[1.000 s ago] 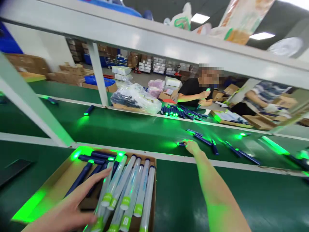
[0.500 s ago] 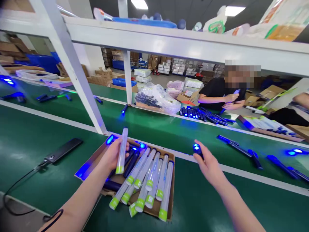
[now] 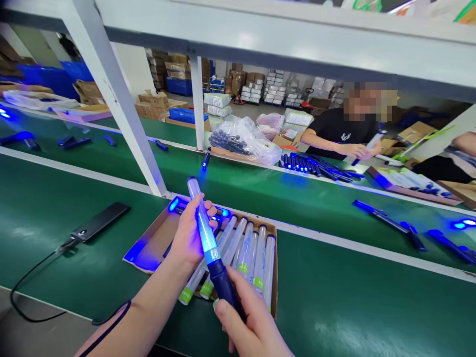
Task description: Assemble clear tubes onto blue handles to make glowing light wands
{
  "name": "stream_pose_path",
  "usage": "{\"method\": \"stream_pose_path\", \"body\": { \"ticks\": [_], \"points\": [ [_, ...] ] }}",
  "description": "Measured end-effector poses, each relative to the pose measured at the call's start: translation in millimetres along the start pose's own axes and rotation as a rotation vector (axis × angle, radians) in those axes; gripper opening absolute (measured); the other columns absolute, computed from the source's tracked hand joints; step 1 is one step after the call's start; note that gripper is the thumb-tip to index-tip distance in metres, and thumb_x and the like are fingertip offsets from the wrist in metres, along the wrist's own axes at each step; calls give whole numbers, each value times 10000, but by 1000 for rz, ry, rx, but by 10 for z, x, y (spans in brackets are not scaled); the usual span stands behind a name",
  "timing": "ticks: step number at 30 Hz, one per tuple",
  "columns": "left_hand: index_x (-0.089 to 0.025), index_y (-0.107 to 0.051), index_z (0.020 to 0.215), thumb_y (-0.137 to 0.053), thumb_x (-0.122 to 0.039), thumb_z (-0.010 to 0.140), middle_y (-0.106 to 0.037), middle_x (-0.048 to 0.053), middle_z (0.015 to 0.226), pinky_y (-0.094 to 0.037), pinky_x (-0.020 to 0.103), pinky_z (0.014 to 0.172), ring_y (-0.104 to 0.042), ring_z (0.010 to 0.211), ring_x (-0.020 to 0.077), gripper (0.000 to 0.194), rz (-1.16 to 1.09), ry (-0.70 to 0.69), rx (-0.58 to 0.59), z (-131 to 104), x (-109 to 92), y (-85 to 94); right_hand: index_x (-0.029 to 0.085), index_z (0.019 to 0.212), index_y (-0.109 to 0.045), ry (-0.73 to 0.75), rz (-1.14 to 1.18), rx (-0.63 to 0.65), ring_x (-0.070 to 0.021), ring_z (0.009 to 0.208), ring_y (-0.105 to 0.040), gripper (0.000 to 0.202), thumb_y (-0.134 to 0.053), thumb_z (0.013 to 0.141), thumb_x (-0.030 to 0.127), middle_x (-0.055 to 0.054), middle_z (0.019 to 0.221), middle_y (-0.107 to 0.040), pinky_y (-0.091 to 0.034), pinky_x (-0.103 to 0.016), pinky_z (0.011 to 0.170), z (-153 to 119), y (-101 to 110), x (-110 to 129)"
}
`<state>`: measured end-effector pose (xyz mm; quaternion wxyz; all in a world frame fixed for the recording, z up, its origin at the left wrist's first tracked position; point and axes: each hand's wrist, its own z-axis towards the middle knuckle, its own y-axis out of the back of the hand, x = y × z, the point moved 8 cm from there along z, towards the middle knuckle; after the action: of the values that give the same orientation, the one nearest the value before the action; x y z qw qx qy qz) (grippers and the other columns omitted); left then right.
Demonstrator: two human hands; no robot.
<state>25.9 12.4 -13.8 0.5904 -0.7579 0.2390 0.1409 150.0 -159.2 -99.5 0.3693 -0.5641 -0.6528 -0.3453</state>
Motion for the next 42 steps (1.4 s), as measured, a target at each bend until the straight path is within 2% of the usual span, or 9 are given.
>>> {"method": "stream_pose_path", "body": {
  "ticks": [5, 13, 16, 19, 22, 25, 28, 34, 42],
  "points": [
    [-152, -585, 915, -758, -210, 912, -563, -35, 788, -499, 140, 542, -560, 613, 54, 182, -26, 90, -38, 31, 106, 43, 317, 1624, -467, -42, 217, -31, -171, 571, -585, 1110, -730, 720, 904, -48, 917, -702, -451, -296, 507, -78, -85, -49],
    [-224, -505, 884, -953, -559, 709, -514, -68, 732, -433, 171, 466, -486, 558, 72, 586, 126, -72, -61, -51, 67, 20, 324, 1545, -616, 205, -192, -254, -204, 683, -630, 722, -609, 956, 741, -111, 1309, -721, -571, -310, 532, -144, 140, 298],
    [-226, -527, 916, -941, -569, 712, -563, -40, 810, -533, 222, 534, -553, 645, 106, 575, 107, -19, 50, -53, 65, -67, 309, 1576, -579, 195, -159, -259, -199, 663, -655, 741, -598, 971, 737, -106, 1175, -760, -599, -309, 546, -153, 191, 261],
    [-220, -516, 881, -946, -476, 728, -522, -54, 808, -497, 182, 495, -516, 643, 86, 523, 80, -52, 175, -73, 29, -170, 306, 1613, -522, 176, -119, -193, -182, 640, -707, 714, -588, 1012, 685, -112, 1280, -756, -638, -315, 563, -164, 152, 219],
    [-235, -453, 871, -877, -383, 810, -469, -74, 761, -356, 131, 401, -435, 577, 64, 453, 92, -130, 94, -134, 14, -154, 275, 1567, -575, 423, -332, -248, -268, 953, -814, 547, -575, 1071, 506, -116, 1439, -712, -703, -367, 794, -236, 120, 440],
    [-250, -424, 911, -786, -315, 880, -481, -74, 758, -345, 130, 404, -432, 565, 67, 369, 150, -160, 13, -212, 36, -165, 258, 1614, -478, 723, -606, -349, -294, 1320, -703, 530, -540, 1089, 295, -103, 1488, -691, -633, -406, 1041, -355, 32, 675],
    [-245, -421, 898, -739, -266, 883, -474, -68, 752, -347, 136, 410, -437, 565, 68, 319, 180, -152, -26, -238, 52, -178, 239, 1671, -341, 800, -786, -431, -292, 1262, -741, 584, -489, 1106, 246, -140, 1474, -696, -679, -373, 933, -391, -37, 728],
    [-240, -419, 880, -693, -255, 888, -465, -70, 735, -348, 152, 411, -428, 535, 64, 275, 219, -157, -89, -186, 87, -132, 174, 1673, -313, 786, -988, -629, -398, 937, -840, 561, -387, 1138, 325, -254, 1339, -745, -671, -375, 444, -438, -110, 748],
    [-250, -414, 904, -712, -252, 883, -475, -80, 727, -355, 153, 413, -442, 526, 68, 299, 244, -140, -105, -122, 163, -122, 195, 1703, -260, 782, -988, -640, -396, 932, -841, 604, -410, 1124, 286, -249, 1336, -747, -712, -417, 558, -400, -78, 761]
  ]
}}
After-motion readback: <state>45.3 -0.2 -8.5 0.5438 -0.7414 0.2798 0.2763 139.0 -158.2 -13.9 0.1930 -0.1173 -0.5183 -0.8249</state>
